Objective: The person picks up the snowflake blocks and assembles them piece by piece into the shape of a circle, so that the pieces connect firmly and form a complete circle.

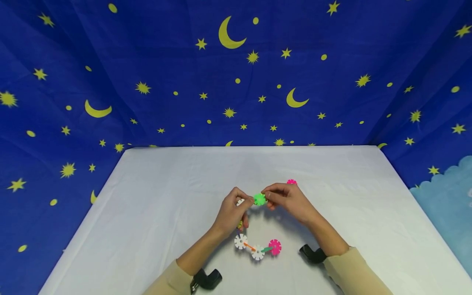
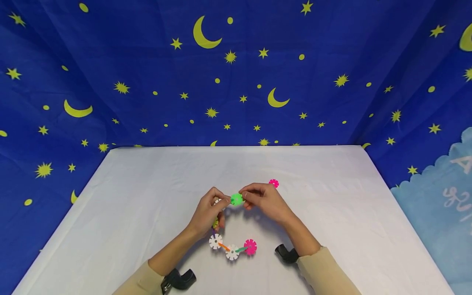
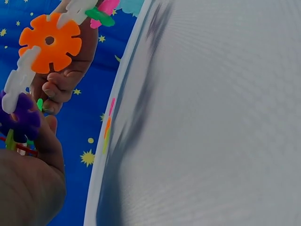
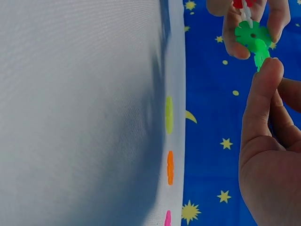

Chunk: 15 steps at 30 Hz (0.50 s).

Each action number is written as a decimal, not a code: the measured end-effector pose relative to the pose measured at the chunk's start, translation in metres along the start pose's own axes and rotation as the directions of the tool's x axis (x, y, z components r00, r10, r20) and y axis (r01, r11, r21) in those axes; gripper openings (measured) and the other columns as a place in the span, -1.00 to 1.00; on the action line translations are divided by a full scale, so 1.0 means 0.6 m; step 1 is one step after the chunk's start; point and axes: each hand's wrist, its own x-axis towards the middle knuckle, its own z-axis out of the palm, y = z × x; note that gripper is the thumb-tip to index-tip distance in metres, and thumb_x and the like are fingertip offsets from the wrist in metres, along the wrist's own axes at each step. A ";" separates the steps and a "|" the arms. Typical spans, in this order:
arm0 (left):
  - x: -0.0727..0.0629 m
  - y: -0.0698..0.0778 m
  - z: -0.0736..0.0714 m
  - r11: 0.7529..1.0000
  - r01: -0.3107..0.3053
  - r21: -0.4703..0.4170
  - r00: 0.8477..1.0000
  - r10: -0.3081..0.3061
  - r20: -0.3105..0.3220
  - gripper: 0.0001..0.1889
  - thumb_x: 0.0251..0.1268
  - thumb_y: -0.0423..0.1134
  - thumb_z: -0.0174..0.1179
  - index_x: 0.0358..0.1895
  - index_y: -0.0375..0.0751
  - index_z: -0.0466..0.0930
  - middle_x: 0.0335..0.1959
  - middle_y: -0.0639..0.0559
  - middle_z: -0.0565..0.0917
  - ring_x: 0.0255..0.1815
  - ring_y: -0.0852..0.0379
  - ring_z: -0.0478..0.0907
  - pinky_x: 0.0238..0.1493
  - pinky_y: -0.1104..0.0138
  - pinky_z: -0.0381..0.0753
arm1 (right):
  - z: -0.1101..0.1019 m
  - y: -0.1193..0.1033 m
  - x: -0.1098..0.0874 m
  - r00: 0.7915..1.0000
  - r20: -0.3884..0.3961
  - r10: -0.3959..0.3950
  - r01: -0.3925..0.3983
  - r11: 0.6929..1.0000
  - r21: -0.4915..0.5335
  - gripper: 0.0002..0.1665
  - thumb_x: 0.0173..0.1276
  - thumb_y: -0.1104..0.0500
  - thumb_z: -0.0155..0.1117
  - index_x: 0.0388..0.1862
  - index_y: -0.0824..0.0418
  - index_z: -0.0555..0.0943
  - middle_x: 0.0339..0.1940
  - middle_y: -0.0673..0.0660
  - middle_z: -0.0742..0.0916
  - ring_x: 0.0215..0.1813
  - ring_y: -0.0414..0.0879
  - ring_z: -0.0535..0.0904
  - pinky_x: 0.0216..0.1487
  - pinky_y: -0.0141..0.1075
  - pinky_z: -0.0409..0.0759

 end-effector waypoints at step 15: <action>0.003 0.004 -0.003 0.998 -0.019 0.052 1.000 0.019 -0.002 -0.65 0.47 -0.32 -0.04 0.23 -0.05 0.52 -0.28 -0.19 0.58 -0.85 0.09 0.36 -0.82 0.34 0.42 | -0.026 0.024 0.009 0.998 -0.066 -0.005 0.000 0.997 -0.071 -0.61 0.44 0.10 0.19 -0.01 0.44 0.59 -0.26 0.44 0.67 -0.34 0.21 0.63 -0.29 -0.13 0.66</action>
